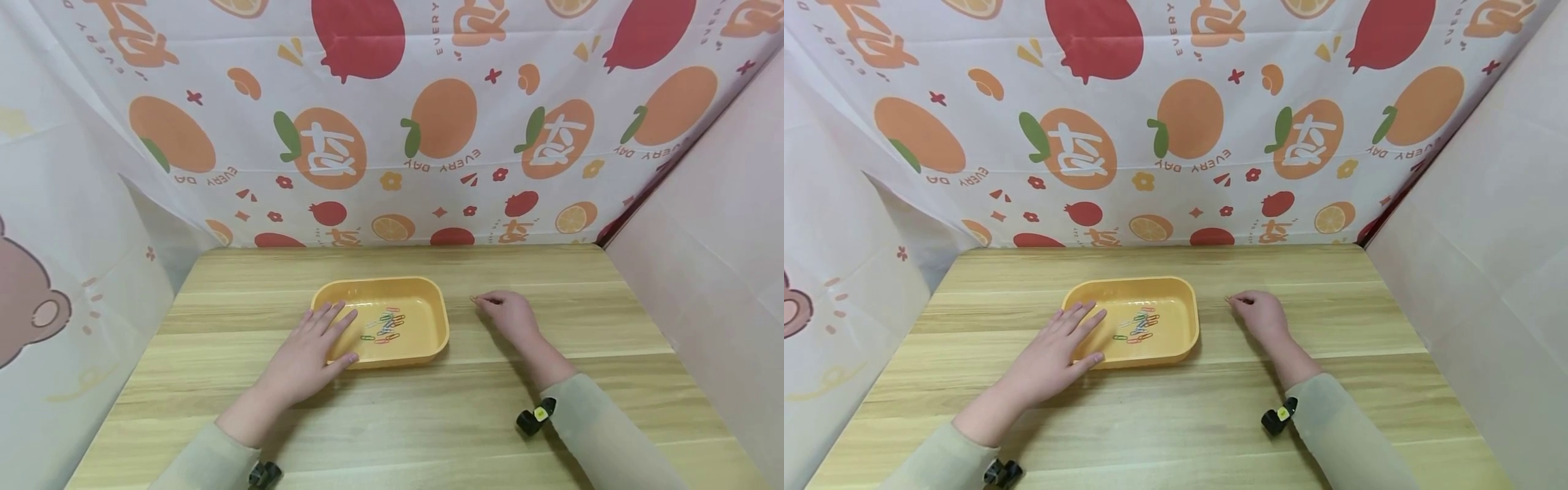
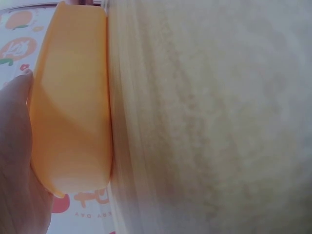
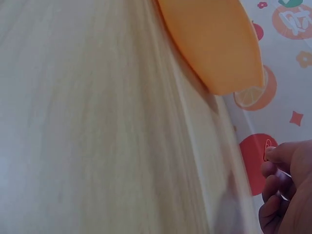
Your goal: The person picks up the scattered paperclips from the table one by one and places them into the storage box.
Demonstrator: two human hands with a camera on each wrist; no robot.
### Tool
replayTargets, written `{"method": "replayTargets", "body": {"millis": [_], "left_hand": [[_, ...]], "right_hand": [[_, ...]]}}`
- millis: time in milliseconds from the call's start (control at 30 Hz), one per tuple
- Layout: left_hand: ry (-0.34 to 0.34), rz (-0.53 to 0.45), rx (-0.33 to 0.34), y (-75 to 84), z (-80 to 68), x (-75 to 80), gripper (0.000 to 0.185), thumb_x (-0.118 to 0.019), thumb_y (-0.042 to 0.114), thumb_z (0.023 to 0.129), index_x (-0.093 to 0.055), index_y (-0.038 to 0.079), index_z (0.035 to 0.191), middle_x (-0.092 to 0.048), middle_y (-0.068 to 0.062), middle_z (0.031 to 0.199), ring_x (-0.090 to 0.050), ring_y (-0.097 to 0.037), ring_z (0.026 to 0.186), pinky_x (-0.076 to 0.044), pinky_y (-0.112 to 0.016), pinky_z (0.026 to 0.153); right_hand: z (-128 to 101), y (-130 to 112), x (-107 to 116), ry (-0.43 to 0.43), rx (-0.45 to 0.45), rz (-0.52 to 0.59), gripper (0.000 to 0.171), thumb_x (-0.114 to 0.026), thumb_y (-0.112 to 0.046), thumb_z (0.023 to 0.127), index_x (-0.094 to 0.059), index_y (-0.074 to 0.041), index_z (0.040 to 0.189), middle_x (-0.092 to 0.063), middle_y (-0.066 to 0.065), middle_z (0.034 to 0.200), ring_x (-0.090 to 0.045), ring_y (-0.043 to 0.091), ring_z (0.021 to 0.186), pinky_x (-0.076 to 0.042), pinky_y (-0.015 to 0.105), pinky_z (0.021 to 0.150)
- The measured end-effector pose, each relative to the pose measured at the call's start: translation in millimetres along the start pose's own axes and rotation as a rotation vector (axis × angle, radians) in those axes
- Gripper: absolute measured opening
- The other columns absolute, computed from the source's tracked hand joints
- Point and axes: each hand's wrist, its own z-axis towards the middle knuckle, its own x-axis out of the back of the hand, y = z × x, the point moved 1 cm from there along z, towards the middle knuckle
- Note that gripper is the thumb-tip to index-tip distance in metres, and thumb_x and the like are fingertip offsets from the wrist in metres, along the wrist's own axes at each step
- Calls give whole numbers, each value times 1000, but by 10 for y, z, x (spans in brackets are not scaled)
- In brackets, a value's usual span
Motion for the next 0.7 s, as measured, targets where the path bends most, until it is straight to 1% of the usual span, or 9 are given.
{"method": "replayTargets", "body": {"millis": [100,167,300,400,500,600,700], "left_hand": [[2,3,-1,1,-4,3,76,-42,67,96,-27,26,158,-24,-8,163,-19,-32,150,-17,-55,120],[0,1,-1,5,-6,4,76,-42,67,96,-27,26,158,-24,-9,163,-19,-32,150,-17,-55,120],[-7,-6,0,15,-2,2,76,-40,68,96,-28,25,158,-24,-9,163,-19,-32,150,-15,-54,120],[-9,-7,2,19,-1,3,76,-41,68,96,-28,25,158,-24,-8,163,-18,-31,150,-13,-53,121],[-6,-6,3,19,-2,5,76,-43,67,96,-28,25,158,-24,-8,163,-18,-31,150,-13,-53,121],[-3,-1,3,18,-1,5,75,-44,65,96,-28,25,158,-24,-8,163,-19,-31,150,-15,-54,121],[-4,0,5,19,-3,11,75,-46,64,96,-29,24,158,-24,-9,163,-19,-32,150,-17,-55,120]], "right_hand": [[14,-33,-7,6,-5,27,29,-66,-37,95,-78,-14,107,-73,6,112,-63,26,112,-50,47,98],[24,-65,-8,6,-9,50,29,-66,-37,95,-78,-14,107,-73,6,111,-64,25,109,-51,45,95],[47,-150,-8,4,-22,85,29,-66,-38,95,-78,-15,107,-73,5,105,-64,21,96,-55,37,82],[69,-232,-17,1,-19,124,30,-68,-39,94,-78,-14,107,-74,8,101,-64,24,87,-53,32,71],[88,-321,-32,-8,-18,185,32,-69,-40,93,-77,-13,107,-73,11,96,-63,25,81,-51,29,64],[100,-417,-53,-23,-27,250,32,-71,-40,91,-77,-13,106,-70,9,89,-60,21,76,-51,28,62],[111,-507,-86,-40,-37,304,31,-71,-40,91,-78,-14,105,-67,5,84,-56,18,71,-51,31,63]]}}
